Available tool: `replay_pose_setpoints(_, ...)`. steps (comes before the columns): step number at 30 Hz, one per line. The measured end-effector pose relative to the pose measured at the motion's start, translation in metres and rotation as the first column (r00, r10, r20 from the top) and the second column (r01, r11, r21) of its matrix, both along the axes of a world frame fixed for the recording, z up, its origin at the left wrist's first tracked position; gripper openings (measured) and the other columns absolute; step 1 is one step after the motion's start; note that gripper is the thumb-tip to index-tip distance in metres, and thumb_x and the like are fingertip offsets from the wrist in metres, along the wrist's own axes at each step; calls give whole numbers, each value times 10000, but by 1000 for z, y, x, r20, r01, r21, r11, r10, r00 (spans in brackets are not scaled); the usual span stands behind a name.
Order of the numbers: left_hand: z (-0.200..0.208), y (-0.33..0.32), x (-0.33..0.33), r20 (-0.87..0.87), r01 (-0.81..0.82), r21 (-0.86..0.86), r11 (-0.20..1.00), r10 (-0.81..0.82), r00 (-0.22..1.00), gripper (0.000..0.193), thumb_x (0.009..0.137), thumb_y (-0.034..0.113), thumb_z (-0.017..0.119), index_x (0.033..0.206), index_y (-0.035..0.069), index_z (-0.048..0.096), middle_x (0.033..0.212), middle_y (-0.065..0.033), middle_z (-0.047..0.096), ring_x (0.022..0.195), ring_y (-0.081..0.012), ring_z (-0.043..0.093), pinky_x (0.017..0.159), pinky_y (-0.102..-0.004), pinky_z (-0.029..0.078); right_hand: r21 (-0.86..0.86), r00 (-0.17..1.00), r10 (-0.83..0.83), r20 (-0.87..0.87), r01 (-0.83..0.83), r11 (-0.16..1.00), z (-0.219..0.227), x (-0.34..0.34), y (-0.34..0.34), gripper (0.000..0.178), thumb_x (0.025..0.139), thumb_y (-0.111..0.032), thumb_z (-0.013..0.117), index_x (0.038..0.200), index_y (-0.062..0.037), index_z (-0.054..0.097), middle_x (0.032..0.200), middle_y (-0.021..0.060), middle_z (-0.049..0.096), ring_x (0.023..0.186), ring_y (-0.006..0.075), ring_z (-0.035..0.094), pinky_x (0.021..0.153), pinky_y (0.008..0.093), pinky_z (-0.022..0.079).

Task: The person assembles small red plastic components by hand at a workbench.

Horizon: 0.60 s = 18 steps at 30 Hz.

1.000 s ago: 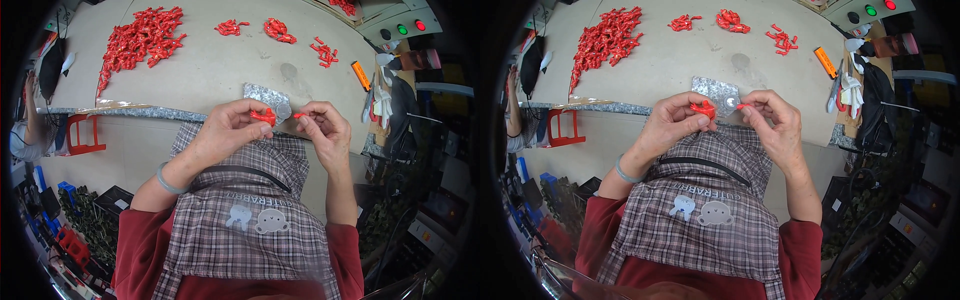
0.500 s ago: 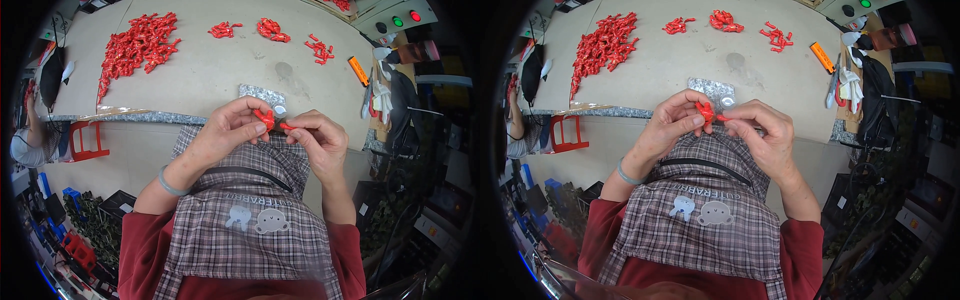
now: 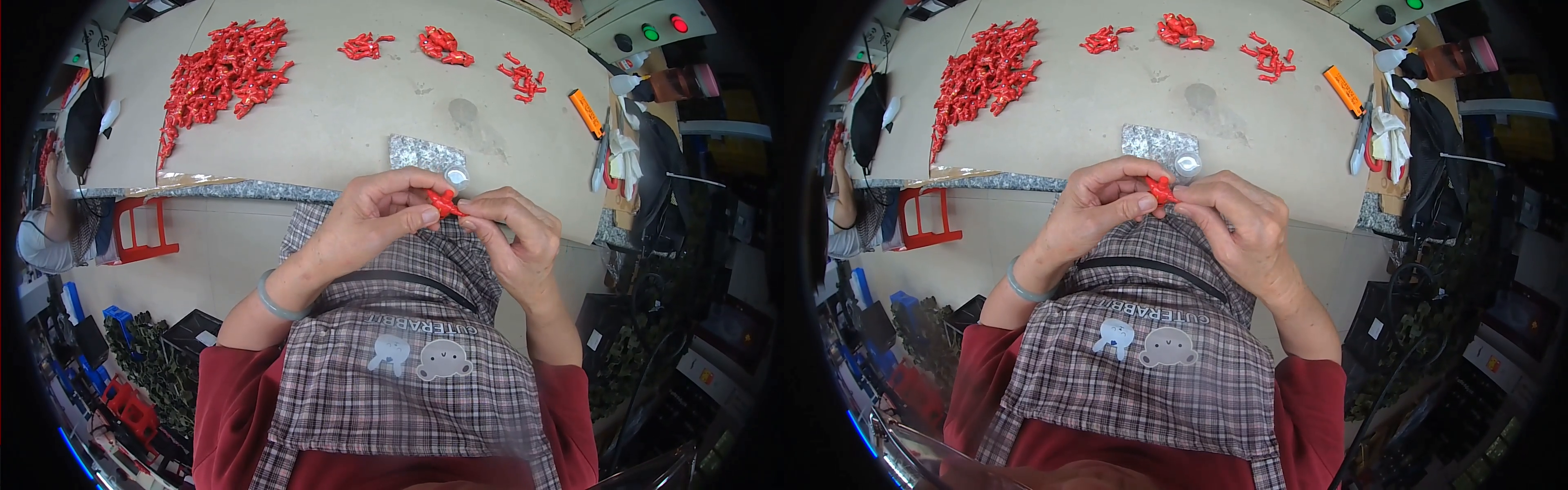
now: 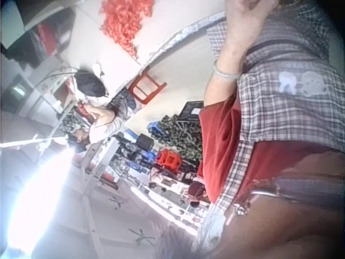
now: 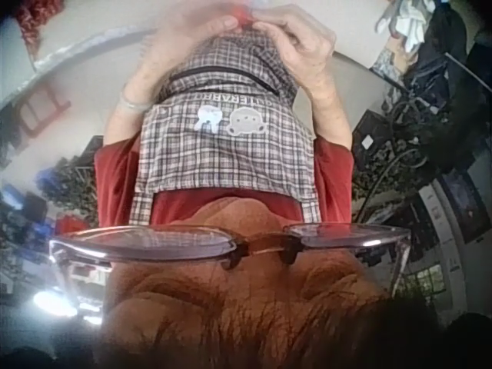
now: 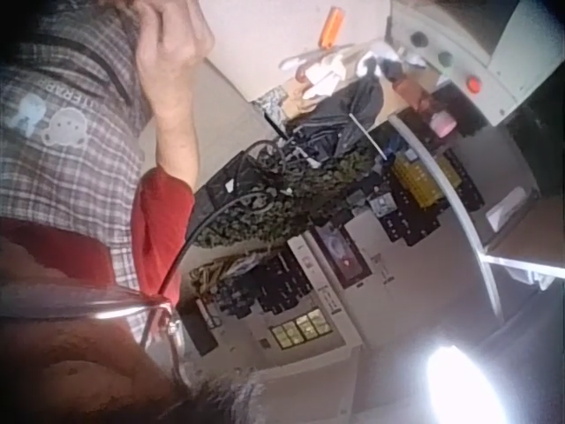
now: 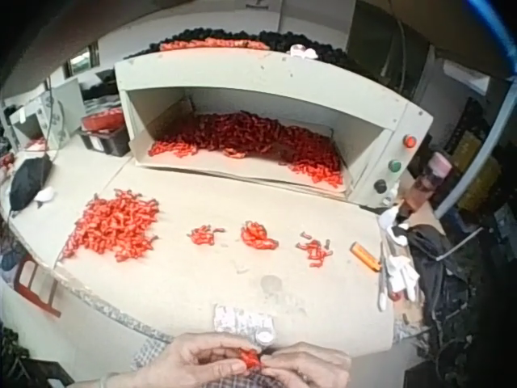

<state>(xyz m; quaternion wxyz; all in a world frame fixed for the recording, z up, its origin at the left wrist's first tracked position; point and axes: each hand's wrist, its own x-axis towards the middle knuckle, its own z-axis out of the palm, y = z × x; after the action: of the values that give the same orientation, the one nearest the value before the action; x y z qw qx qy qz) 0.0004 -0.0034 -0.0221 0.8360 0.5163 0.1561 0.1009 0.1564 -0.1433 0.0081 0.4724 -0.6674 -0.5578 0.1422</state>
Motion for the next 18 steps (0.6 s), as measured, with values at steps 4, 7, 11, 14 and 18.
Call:
replay_pose_setpoints(4,0,-4,1,13,-83,157,984,81,997,275,915,21,654,1186,-20,661,1049,-80,672,898,-128,640,763,-233,529,122,974,25,227,-53,991,-7,-2,2,165,736,20,771,884,16,697,786,119,697,673,226,690,568,294,544)
replay_pose_setpoints(7,8,-3,0,-47,-74,259,963,89,995,252,906,6,659,1157,-14,684,1047,-74,673,887,-114,629,749,-224,520,206,943,-15,332,-57,977,-12,-6,4,186,710,23,785,868,22,686,770,121,688,649,226,683,542,296,538)
replay_pose_setpoints(11,7,-6,0,-56,-100,317,943,124,991,246,900,10,666,1144,-1,696,1020,-64,677,867,-103,616,733,-223,505,203,950,-53,309,-11,979,-14,-10,3,202,704,35,789,877,21,685,766,117,686,636,222,678,525,297,531)
replay_pose_setpoints(14,10,-6,0,-69,-91,444,891,135,988,251,885,15,680,1134,2,703,977,-61,681,855,-101,610,728,-225,497,194,960,-54,276,0,981,-17,-11,1,207,706,38,789,883,24,683,765,115,686,635,221,676,525,297,530)
replay_pose_setpoints(18,10,-6,0,-79,-81,484,871,135,988,249,875,26,692,1123,5,709,946,-61,686,841,-104,612,726,-230,496,213,953,-53,297,-12,977,-21,-10,1,211,706,40,788,886,25,680,760,113,685,636,219,674,530,294,530)
